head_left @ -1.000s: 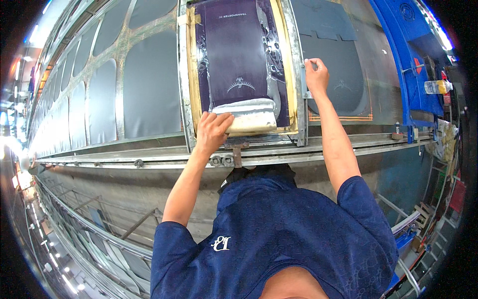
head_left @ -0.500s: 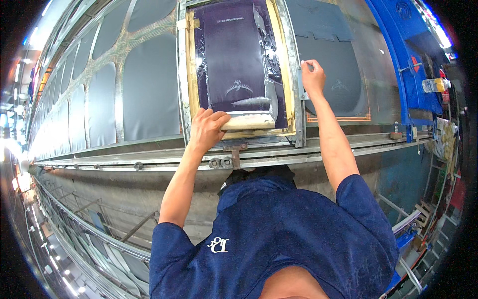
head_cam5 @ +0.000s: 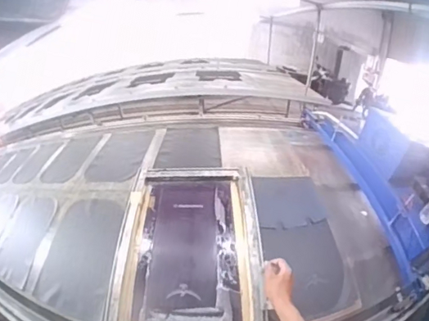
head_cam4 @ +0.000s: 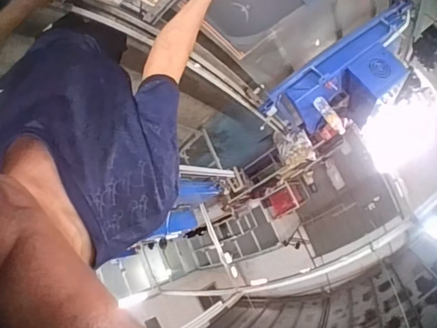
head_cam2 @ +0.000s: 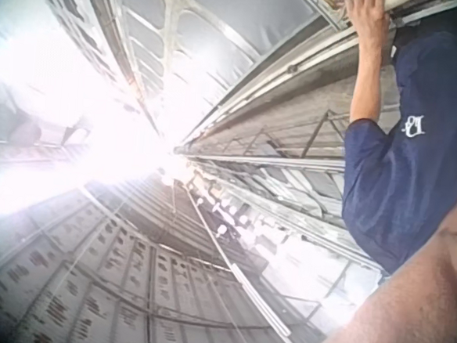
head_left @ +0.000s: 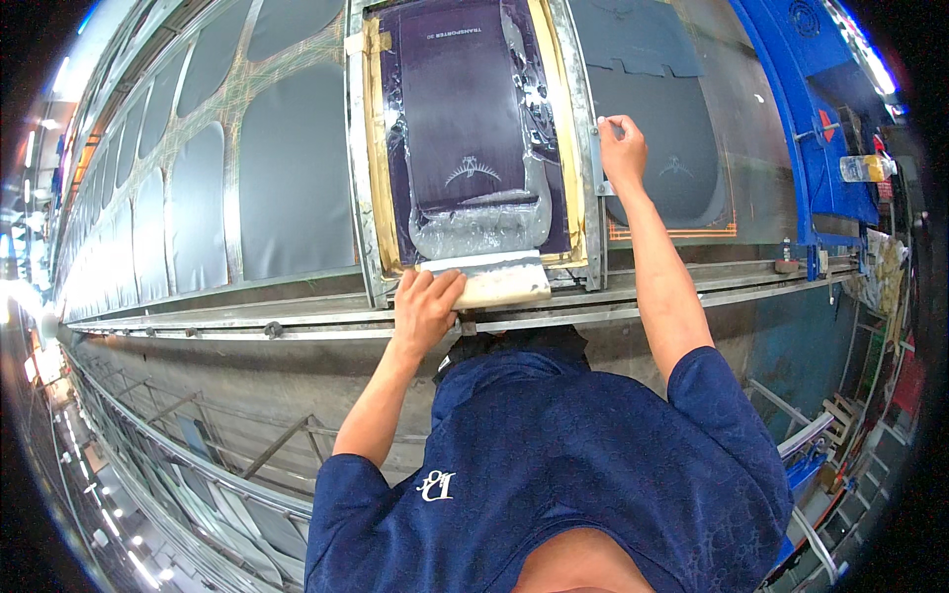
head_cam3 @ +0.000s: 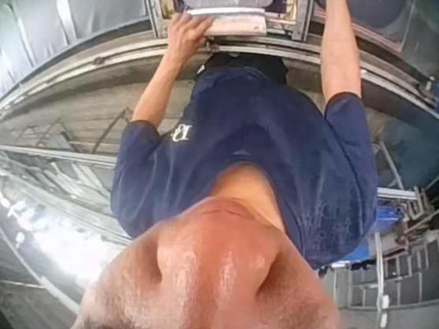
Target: The person uses a squeegee to spread purple ink across a screen printing frame mounted on a large curved surface. They repeatedly pull the squeegee downward, then lift and reposition it to continue spreading the ink evenly across the mesh.
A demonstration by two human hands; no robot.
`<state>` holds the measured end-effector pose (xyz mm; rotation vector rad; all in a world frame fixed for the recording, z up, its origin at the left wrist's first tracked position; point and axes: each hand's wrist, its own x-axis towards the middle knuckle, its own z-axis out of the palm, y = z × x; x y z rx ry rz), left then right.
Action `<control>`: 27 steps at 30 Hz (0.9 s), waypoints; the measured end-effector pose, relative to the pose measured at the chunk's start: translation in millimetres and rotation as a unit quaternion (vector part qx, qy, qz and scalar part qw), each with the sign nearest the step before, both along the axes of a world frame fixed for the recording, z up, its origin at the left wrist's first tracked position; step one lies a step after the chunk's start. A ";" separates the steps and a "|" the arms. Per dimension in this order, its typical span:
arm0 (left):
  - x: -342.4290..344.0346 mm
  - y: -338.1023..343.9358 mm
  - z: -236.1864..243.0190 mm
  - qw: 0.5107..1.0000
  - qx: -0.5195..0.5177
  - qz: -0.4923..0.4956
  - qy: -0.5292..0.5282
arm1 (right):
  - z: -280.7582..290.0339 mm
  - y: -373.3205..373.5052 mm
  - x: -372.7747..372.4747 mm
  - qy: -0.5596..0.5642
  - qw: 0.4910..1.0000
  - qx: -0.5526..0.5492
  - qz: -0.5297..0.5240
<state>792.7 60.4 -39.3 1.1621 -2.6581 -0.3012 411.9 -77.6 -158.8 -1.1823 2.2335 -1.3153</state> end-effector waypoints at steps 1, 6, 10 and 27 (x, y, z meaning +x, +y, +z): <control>-0.2 3.9 -4.7 1.000 -0.002 0.005 -0.002 | 1.5 1.4 -0.2 -0.003 1.000 -0.007 0.000; -6.5 -23.8 -9.7 1.000 -0.028 0.010 0.004 | 30.2 7.4 9.5 -0.040 0.999 0.032 0.008; -14.9 -93.1 -14.8 0.998 -0.067 -0.002 -0.001 | 26.0 10.0 8.4 -0.036 0.999 0.016 -0.008; -52.8 -361.6 3.3 0.995 -0.082 -0.019 0.060 | 33.6 7.6 13.8 -0.070 0.995 0.065 -0.011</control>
